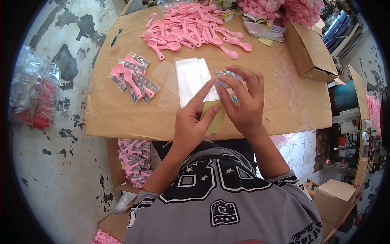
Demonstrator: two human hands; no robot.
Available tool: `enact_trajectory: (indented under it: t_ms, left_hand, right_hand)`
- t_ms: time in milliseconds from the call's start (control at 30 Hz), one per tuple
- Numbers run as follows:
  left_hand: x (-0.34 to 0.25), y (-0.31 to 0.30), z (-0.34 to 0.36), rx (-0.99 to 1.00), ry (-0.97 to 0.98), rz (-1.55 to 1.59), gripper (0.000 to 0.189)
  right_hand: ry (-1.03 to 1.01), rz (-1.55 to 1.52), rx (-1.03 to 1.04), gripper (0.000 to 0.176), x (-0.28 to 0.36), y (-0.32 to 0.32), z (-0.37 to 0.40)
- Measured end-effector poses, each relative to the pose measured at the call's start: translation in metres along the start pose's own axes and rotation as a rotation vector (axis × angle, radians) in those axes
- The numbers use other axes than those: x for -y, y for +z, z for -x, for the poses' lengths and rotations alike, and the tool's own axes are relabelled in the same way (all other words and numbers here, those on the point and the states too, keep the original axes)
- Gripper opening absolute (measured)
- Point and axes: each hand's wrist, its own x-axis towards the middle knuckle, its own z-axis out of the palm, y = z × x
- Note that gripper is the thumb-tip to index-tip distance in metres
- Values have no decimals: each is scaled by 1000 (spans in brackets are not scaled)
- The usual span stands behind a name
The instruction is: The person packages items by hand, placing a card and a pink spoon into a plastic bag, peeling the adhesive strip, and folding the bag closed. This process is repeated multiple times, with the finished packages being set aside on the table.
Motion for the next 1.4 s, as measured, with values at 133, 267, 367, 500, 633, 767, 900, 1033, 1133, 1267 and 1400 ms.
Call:
enact_trajectory:
  t_ms: [133,267,367,500,633,767,900,1033,1133,1267,1400]
  left_hand:
    - [0,2,2,-14,64,-127,66]
    - [0,4,2,6,99,-198,68]
    - [-8,1,2,75,84,-299,66]
    - [-3,10,0,11,-70,199,56]
    - [6,-3,-4,18,-116,350,40]
    - [12,-1,-9,-48,-10,421,31]
    - [17,-2,-10,-63,35,447,29]
    - [22,-7,-8,-52,53,456,30]
    - [23,-17,-7,-70,31,380,29]
    - [18,-21,-3,-77,53,331,27]
    - [21,-22,-2,-68,121,364,19]
  right_hand:
    - [23,-11,-19,29,-2,7,3]
    - [63,-93,-30,25,-5,8,1]
    - [208,-264,-68,19,-14,4,0]
    - [627,-726,-353,9,-39,-13,-8]
    - [646,-977,-393,14,-64,-36,-5]
    - [677,-980,33,19,-64,-47,25]
    - [751,-861,285,14,-18,-26,23]
    - [769,-950,397,18,-11,-11,25]
    - [794,-981,377,16,-15,-8,25]
    - [886,-1025,419,14,-9,-17,16]
    - [783,-1079,377,12,-13,-16,19]
